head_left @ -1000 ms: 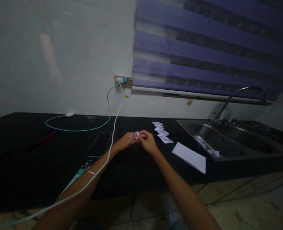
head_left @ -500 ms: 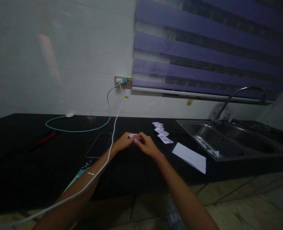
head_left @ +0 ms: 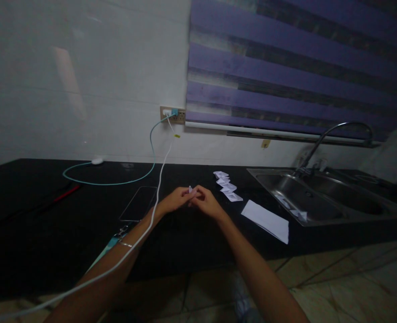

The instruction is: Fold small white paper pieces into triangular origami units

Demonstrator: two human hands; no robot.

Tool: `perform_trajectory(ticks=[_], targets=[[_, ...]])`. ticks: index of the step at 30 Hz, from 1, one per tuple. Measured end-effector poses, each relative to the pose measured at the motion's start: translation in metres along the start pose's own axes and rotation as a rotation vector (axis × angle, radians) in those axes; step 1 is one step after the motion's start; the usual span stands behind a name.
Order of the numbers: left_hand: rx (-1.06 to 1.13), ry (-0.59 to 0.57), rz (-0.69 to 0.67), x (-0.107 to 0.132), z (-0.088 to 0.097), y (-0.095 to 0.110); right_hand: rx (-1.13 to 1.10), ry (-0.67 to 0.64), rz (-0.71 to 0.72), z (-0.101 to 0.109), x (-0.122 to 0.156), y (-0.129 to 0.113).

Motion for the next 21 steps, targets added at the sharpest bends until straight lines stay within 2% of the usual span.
perform_trajectory(ticks=[7, 10, 14, 17, 21], targets=[[0.034, -0.076, -0.029, -0.001, 0.005, 0.001, -0.149, -0.036, -0.032, -0.001, 0.0, -0.006], [0.011, -0.033, -0.04, 0.0, 0.006, 0.004, -0.19, -0.041, -0.048, -0.002, -0.002, -0.004], [0.009, 0.091, -0.022, 0.001, 0.005, 0.007, -0.18, -0.02, -0.073, -0.004, -0.004, 0.003], [0.057, 0.124, -0.036, 0.0, 0.005, 0.005, -0.031, 0.025, -0.045, -0.003, -0.004, 0.007], [-0.033, 0.158, -0.072, -0.004, 0.005, 0.0, 0.461, 0.188, 0.065, 0.004, -0.001, 0.006]])
Point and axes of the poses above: each hand's wrist, its own x-axis away from the middle knuckle, its own z-axis out of the back of the hand, y = z × x, the point moved 2 cm from there along -x, towards the middle knuckle, and after that the axes turned 11 degrees about z, right-handed, at the moved point
